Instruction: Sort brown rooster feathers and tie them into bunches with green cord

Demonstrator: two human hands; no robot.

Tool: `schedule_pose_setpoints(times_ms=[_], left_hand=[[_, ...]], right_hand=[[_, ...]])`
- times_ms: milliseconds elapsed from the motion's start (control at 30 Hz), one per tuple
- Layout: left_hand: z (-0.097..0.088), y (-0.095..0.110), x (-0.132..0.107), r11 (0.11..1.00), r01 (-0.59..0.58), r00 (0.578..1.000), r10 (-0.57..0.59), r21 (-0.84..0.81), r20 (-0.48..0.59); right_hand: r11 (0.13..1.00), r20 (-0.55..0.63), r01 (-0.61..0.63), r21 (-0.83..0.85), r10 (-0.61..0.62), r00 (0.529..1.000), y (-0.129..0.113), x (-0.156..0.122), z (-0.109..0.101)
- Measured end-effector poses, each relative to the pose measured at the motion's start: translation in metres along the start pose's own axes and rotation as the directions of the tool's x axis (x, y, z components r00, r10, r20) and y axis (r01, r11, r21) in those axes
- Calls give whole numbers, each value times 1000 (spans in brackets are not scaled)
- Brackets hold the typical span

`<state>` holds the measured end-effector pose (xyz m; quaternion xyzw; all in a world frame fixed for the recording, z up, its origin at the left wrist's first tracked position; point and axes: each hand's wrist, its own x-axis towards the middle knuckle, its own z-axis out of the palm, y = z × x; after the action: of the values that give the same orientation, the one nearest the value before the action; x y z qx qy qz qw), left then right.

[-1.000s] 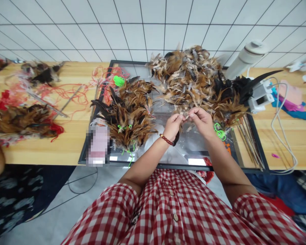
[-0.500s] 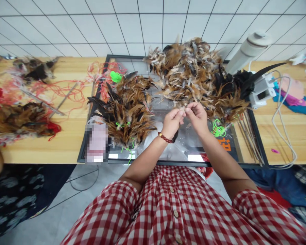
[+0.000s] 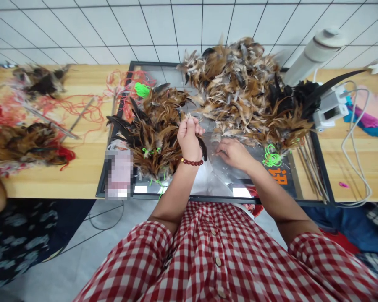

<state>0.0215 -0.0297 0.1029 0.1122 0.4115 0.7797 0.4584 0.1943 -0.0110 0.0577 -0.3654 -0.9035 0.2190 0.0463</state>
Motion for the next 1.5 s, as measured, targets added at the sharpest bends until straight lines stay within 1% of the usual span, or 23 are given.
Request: schedule_pose_setpoints(times_ms=[67, 100, 167, 233, 300, 400, 467, 500, 533, 600, 633, 700, 800, 867, 967, 1033, 1100, 1133, 1200, 1267, 1333, 1433, 1500], left_hand=[[0, -9, -2, 1000, -12, 1000, 12, -4, 5], [0, -14, -1, 1000, -12, 1000, 12, 1, 4], [-1, -23, 1, 1000, 3, 1000, -3, 25, 2], [-3, -31, 4, 998, 27, 1000, -27, 53, -3], [-4, -37, 8, 996, 58, 998, -56, 74, -21], [-6, -44, 10, 988, 118, 993, -115, 100, -39], [-7, -48, 8, 979, 163, 987, -160, 125, -28], [-7, -51, 7, 973, 184, 983, -184, 141, -13], [-7, -53, 5, 967, 201, 979, -205, 158, 4], [-7, -57, 2, 956, 218, 973, -229, 198, 37], [-7, -59, 0, 951, 216, 972, -232, 220, 46], [-7, -62, -2, 944, 206, 972, -229, 256, 62], [-7, -65, -4, 945, 203, 969, -232, 258, 87], [-7, -65, -5, 943, 219, 965, -247, 249, 91], [-7, -66, -6, 931, 245, 952, -283, 272, 112], [-7, -67, -7, 923, 250, 939, -305, 292, 158], [-8, -66, -6, 924, 244, 935, -305, 296, 183], [-8, -65, -6, 928, 228, 941, -288, 294, 180], [-9, -63, -5, 936, 175, 954, -238, 305, 184], [-10, -61, -6, 932, 128, 947, -216, 340, 237], [-11, -60, -8, 916, 108, 918, -241, 385, 315], [-13, -62, -12, 905, 101, 869, -283, 413, 406], [-13, -64, -15, 914, 136, 841, -310, 382, 443]], right_hand=[[1000, 16, -2, 9, 2, 1000, 5, -2, -6], [999, -17, -11, 35, 12, 1000, 10, -3, -9], [996, -169, -63, 65, 73, 983, 23, -2, -13], [990, -337, -138, 20, 137, 932, 37, 3, -14], [982, -399, -183, -52, 148, 905, 49, 10, -13], [994, -380, -108, -22, 91, 920, 55, 18, -12], [983, -401, -1, 184, 76, 913, 49, 20, -12], [939, -405, 41, 341, 108, 908, 43, 20, -11], [860, -394, 64, 507, 165, 904, 36, 20, -11], [627, -308, 49, 777, 312, 899, 21, 21, -8], [518, -266, 37, 855, 375, 888, 14, 22, -6], [342, -188, 20, 939, 465, 865, 3, 23, -3], [152, -64, -20, 988, 528, 847, -4, 25, -1], [66, 5, -50, 997, 551, 835, -4, 25, -1], [20, 57, -81, 996, 558, 828, -2, 23, -2], [31, 55, -85, 996, 538, 841, -1, 22, -2], [86, 33, -87, 992, 501, 865, 2, 21, -2], [141, -2, -76, 987, 489, 872, 4, 20, -3], [289, -141, -6, 957, 486, 863, 8, 19, -4], [423, -319, 102, 900, 483, 816, 13, 17, -6], [504, -432, 177, 845, 450, 782, 17, 14, -8], [651, -511, 216, 728, 304, 804, 20, 9, -11], [745, -544, 244, 620, 186, 818, 20, 5, -11]])
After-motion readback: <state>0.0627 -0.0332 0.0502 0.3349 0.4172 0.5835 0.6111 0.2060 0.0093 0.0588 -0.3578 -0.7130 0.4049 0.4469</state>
